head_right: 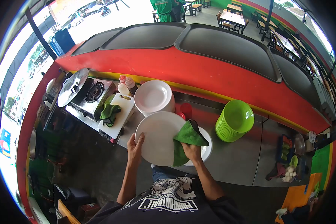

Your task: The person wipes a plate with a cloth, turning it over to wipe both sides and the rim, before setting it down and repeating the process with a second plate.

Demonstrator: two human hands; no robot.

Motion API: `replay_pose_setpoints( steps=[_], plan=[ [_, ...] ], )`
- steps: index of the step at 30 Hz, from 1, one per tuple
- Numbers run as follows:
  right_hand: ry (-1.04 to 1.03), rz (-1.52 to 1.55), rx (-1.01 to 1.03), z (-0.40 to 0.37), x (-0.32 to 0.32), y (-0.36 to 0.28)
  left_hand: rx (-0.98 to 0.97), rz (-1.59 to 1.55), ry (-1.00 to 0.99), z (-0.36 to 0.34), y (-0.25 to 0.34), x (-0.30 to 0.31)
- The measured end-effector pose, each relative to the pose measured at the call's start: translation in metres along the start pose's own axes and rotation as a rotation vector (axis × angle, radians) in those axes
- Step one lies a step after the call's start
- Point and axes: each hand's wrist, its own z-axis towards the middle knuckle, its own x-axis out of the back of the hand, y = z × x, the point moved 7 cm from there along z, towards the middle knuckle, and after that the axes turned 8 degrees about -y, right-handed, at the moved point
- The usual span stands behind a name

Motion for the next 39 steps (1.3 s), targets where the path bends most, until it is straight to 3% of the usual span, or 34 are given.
replay_pose_setpoints(
  steps=[2, 5, 6, 9, 10, 11, 13, 16, 19, 23, 25, 30, 33, 34, 35, 37, 39],
  plan=[
    [-0.146, -0.093, 0.043, -0.002, 0.001, 0.001, 0.038, 0.096, -0.069, -0.003, 0.030, -0.012],
    [-0.296, -0.169, 0.120, -0.005, -0.005, -0.004, 0.053, 0.544, -0.249, -0.001, 0.037, -0.016],
    [-0.373, -0.246, 0.123, -0.005, -0.009, -0.001, 0.001, 0.534, -0.264, -0.003, 0.043, -0.021],
    [-0.509, -0.253, 0.026, -0.004, -0.015, -0.007, -0.070, 0.701, -0.486, -0.007, 0.036, -0.039],
    [-0.506, -0.220, -0.056, -0.001, -0.017, -0.022, -0.180, 0.694, -0.538, -0.011, 0.042, -0.051],
    [-0.554, -0.165, -0.201, 0.003, -0.019, -0.038, -0.195, 0.671, -0.550, -0.012, 0.044, -0.055],
    [-0.547, -0.187, -0.197, 0.003, -0.016, -0.040, -0.223, 0.625, -0.570, -0.013, 0.047, -0.058],
    [-0.471, -0.140, 0.022, 0.009, -0.008, -0.015, -0.126, 0.462, -0.405, -0.006, 0.040, -0.033],
    [-0.322, -0.593, 0.519, 0.005, 0.012, -0.022, 0.030, 0.214, -0.227, -0.002, 0.032, -0.006],
    [-0.069, 0.245, -0.104, 0.001, 0.036, -0.003, 0.156, -0.094, -0.086, -0.003, 0.015, 0.005],
    [0.056, 0.216, -0.023, -0.021, 0.033, 0.039, 0.260, -0.151, -0.085, -0.005, 0.006, 0.009],
    [0.277, -0.034, 0.196, -0.052, 0.022, 0.049, 0.444, -0.277, -0.201, -0.016, -0.009, -0.015],
    [0.467, -0.128, 0.225, -0.048, 0.020, 0.033, 0.346, -0.408, -0.343, -0.022, 0.008, -0.033],
    [0.519, -0.159, 0.225, -0.044, 0.021, 0.027, 0.293, -0.522, -0.505, -0.026, 0.009, -0.039],
    [0.561, -0.187, 0.212, -0.039, 0.022, 0.025, 0.140, -0.416, -0.334, -0.021, 0.009, -0.037],
    [0.561, -0.192, 0.116, -0.030, 0.023, 0.035, -0.118, -0.460, -0.366, -0.018, 0.012, -0.040],
    [0.426, -0.082, -0.119, -0.023, 0.013, 0.077, -0.180, 0.021, -0.122, -0.021, -0.004, -0.026]
  ],
)
